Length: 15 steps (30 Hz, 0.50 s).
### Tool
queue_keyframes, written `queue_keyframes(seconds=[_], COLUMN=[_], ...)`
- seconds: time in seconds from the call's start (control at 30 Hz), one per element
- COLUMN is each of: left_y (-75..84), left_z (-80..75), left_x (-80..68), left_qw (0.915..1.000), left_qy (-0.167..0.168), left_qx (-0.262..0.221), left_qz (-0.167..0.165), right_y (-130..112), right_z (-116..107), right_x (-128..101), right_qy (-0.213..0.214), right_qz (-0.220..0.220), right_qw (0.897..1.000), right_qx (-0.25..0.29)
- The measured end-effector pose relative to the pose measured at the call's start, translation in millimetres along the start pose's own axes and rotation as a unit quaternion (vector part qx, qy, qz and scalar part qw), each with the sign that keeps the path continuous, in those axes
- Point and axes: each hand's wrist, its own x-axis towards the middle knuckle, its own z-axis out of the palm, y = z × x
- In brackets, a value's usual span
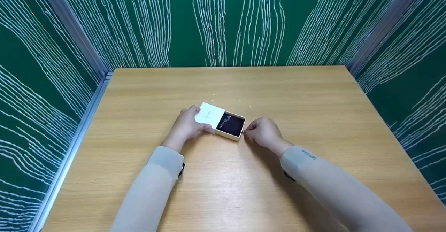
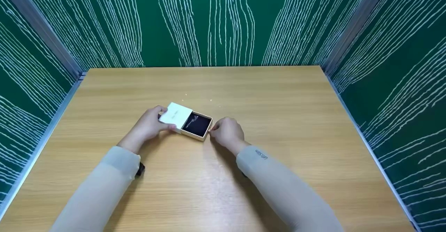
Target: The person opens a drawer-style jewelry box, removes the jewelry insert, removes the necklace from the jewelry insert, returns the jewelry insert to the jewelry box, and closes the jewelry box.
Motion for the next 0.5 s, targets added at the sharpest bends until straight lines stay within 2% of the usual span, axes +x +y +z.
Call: queue_keyframes(seconds=[0.5], left_y=[1.2], left_z=[0.0], left_x=[0.7], left_qw=[1.0], left_qy=[0.0], left_qx=[0.007], left_qz=[0.001], right_y=[-0.6], right_z=[2.2], right_x=[0.1], right_qy=[-0.005], right_qz=[-0.012], right_qw=[1.0], right_qx=[0.003])
